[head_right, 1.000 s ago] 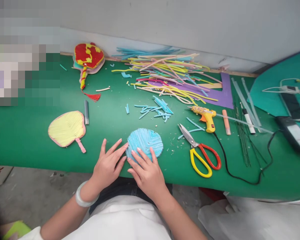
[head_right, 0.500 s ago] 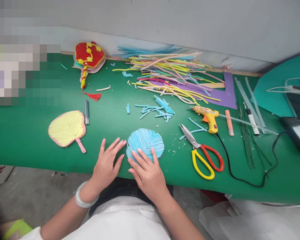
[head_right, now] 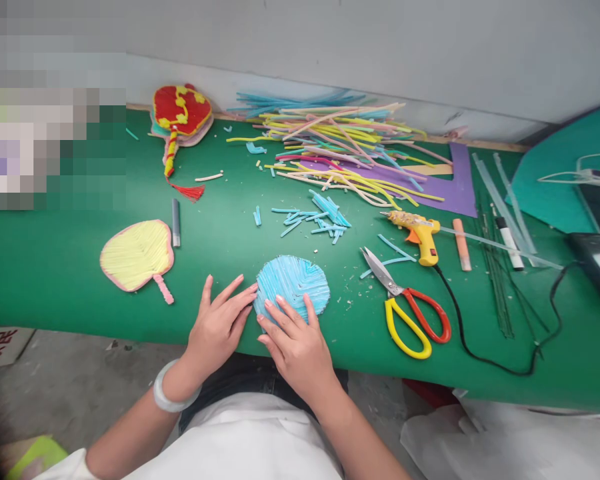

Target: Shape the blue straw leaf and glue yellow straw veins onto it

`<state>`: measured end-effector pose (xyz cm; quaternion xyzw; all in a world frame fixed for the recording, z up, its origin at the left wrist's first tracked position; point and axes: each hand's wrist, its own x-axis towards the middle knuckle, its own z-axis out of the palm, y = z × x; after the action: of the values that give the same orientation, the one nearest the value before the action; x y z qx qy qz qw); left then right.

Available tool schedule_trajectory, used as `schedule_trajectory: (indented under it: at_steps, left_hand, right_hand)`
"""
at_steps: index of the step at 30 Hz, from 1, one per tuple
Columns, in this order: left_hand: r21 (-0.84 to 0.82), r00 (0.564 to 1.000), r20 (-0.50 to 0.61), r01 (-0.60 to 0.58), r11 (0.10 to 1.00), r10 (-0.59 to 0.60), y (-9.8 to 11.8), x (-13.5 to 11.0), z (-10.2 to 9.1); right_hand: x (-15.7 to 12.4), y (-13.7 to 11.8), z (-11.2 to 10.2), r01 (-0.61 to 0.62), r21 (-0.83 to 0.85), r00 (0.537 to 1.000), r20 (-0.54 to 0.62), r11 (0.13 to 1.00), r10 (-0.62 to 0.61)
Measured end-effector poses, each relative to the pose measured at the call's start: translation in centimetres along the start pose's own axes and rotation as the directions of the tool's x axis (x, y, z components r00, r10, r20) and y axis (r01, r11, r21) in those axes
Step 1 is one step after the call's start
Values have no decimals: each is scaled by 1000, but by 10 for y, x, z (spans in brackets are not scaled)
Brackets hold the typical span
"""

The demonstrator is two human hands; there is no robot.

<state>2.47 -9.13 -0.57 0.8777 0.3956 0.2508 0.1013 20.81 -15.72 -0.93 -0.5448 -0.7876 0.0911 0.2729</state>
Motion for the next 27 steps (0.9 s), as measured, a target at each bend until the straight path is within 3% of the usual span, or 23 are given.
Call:
schedule_trajectory:
  at_steps: [27]
  left_hand:
    - [3, 999, 45, 3, 1000, -4, 0, 0, -1]
  right_hand:
    - [0, 0, 0, -4, 1, 1000, 10, 1000, 4]
